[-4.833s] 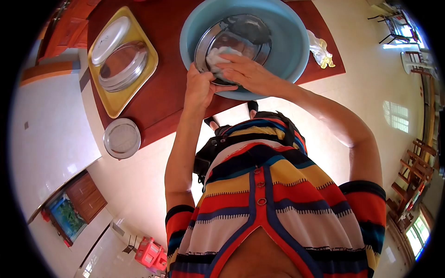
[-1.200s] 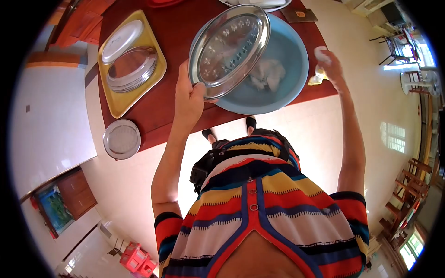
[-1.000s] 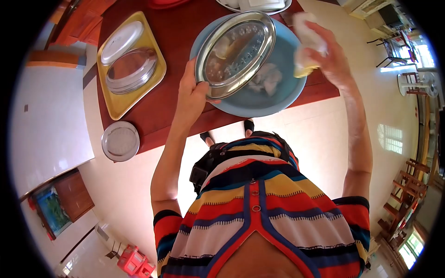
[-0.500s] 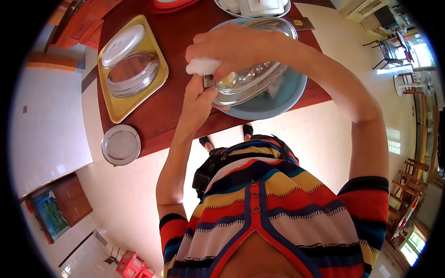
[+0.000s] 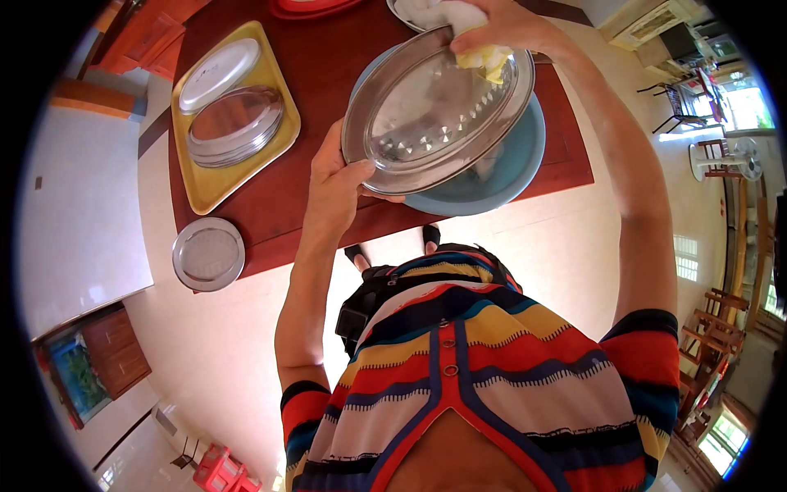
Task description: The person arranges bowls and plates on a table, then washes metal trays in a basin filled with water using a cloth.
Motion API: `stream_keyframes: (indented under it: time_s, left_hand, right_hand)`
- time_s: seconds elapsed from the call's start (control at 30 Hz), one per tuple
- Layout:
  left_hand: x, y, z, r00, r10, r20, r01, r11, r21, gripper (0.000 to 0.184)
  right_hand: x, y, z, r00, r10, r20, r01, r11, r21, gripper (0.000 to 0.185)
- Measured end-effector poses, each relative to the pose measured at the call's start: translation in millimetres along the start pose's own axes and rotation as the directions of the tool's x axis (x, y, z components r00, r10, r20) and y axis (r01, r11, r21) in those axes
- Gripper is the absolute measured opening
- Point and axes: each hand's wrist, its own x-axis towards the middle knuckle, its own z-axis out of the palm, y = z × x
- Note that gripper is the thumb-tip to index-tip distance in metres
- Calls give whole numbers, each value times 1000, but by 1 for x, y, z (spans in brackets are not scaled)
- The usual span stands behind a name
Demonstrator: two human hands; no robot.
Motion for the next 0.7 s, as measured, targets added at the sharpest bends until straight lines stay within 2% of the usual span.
stream_keyframes:
  time_s: [0.03,0.07,0.13,0.17,0.23,0.27,0.33,0.37,0.4,0.47,0.5,0.53,0.6,0.67,0.7]
  left_hand:
    - [0,0,-1,1000,-4,4,4,1000,-15,57]
    - [0,0,-1,1000,-8,7,9,999,-31,59]
    - [-2,3,4,1000,-3,-17,2,998,-58,59]
    - [-2,6,6,999,2,-43,-6,997,-81,59]
    - [-1,9,8,998,38,-53,-42,996,-81,60]
    - [0,9,10,995,73,-62,-78,994,-81,60]
    - [-1,8,15,993,99,-71,-104,992,-70,59]
    - [0,7,18,989,126,-83,-131,990,-57,59]
    - [1,6,20,989,125,-77,-129,990,-56,59]
    - [4,2,24,988,137,-70,-142,987,-74,49]
    - [6,0,27,988,137,-68,-142,987,-72,49]
    - [7,-1,31,983,166,-77,-171,983,-67,48]
    - [11,-6,38,977,196,-80,-201,978,-62,47]
    - [15,-16,42,960,268,-85,-271,962,-28,51]
    - [17,-21,43,960,268,-85,-271,962,-28,51]
  right_hand:
    - [-4,7,-3,996,20,-87,-14,997,71,58]
    - [-7,16,-5,996,22,-88,-16,998,69,58]
    - [-13,37,-5,977,144,-160,-62,901,430,57]
    - [-16,45,-4,976,146,-161,-64,901,430,57]
    - [-21,62,0,950,204,-238,-6,772,636,58]
    - [-21,79,4,948,208,-241,-8,772,636,58]
    - [-18,104,18,908,257,-331,105,625,774,33]
    - [-19,108,26,873,312,-376,178,513,840,27]
    - [-19,104,34,870,315,-380,180,513,839,27]
    - [-19,96,52,781,448,-435,304,335,892,27]
    - [-20,86,63,757,472,-453,344,302,889,27]
    - [-19,82,71,755,473,-453,345,301,889,27]
    - [-16,80,89,715,567,-409,375,182,909,28]
    - [-16,77,112,721,556,-413,384,176,907,29]
    - [-17,72,123,742,568,-355,362,104,926,29]
